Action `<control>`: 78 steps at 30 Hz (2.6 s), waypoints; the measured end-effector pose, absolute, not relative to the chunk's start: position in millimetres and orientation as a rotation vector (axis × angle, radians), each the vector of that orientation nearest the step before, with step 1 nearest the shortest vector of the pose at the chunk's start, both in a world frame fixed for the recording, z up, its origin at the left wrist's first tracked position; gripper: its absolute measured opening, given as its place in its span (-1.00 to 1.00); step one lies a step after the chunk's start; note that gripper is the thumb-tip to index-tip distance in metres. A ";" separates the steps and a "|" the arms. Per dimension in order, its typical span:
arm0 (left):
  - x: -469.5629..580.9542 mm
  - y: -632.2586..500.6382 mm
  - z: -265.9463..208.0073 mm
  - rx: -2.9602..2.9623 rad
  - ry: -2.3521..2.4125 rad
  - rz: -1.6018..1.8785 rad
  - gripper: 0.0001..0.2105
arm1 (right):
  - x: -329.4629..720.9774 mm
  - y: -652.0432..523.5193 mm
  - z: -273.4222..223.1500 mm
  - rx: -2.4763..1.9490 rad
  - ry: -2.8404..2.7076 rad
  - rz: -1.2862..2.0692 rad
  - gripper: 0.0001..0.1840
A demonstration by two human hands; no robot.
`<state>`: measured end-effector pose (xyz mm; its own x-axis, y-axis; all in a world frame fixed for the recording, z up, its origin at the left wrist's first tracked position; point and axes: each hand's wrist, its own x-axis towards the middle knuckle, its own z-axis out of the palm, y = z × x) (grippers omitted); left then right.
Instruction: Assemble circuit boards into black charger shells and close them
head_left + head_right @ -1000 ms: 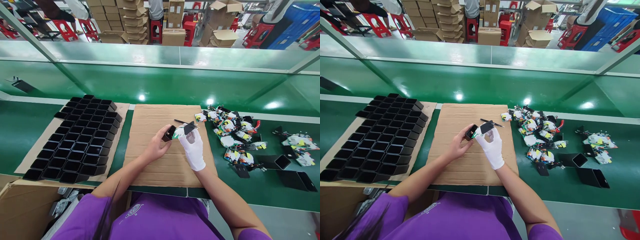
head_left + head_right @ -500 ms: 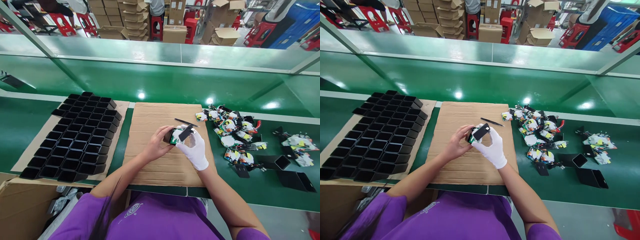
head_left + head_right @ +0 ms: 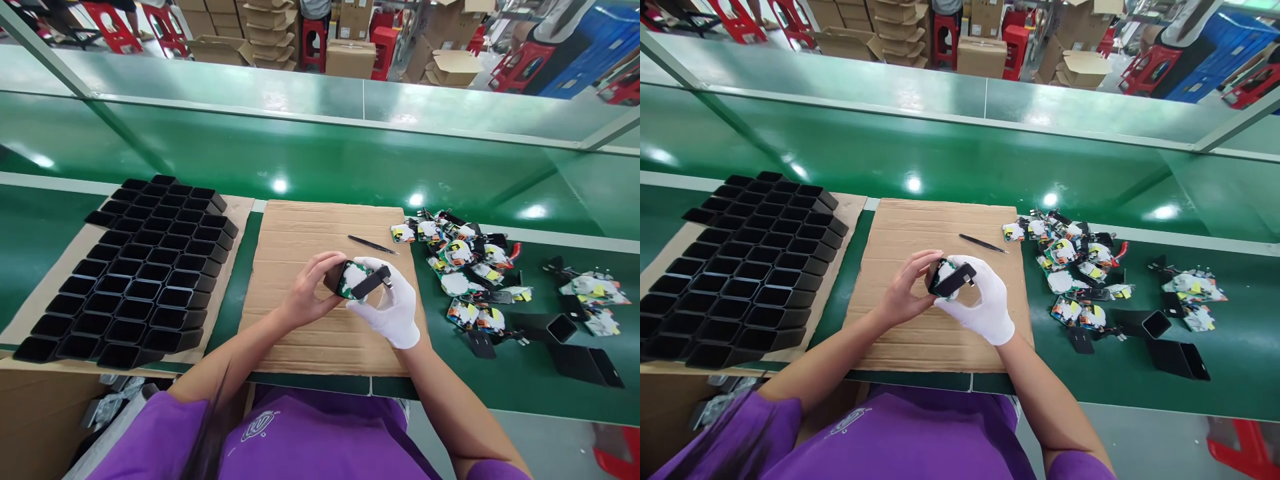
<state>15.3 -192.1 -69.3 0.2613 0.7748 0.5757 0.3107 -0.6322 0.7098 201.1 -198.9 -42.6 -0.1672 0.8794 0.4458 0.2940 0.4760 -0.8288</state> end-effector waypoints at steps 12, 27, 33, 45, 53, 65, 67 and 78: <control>14.2 -191.7 -67.8 2.131 0.967 1.347 -0.45 | 199.7 -196.7 -38.8 -0.984 -1.872 0.513 -0.44; 12.5 -189.9 -69.3 2.141 0.889 1.405 -0.45 | 202.8 -196.1 -35.0 -0.898 -1.959 0.351 -0.40; 12.3 -190.9 -69.5 2.113 0.881 1.395 -0.45 | 203.8 -196.6 -34.6 -0.894 -1.972 0.341 -0.37; 13.0 -191.0 -71.0 2.090 0.904 1.366 -0.44 | 201.4 -195.5 -40.3 -0.889 -1.954 0.305 -0.35; 12.6 -190.7 -74.4 2.072 0.904 1.372 -0.43 | 200.9 -194.3 -40.6 -0.884 -1.980 0.290 -0.36; 13.3 -190.9 -73.5 2.080 0.917 1.396 -0.43 | 201.7 -195.4 -42.7 -0.859 -1.984 0.293 -0.28; 13.1 -190.6 -73.8 2.079 0.919 1.389 -0.44 | 201.5 -195.1 -42.1 -0.854 -1.984 0.287 -0.28; 12.4 -189.5 -72.3 2.167 0.914 1.380 -0.46 | 195.9 -192.7 -42.8 -0.917 -1.970 0.393 -0.36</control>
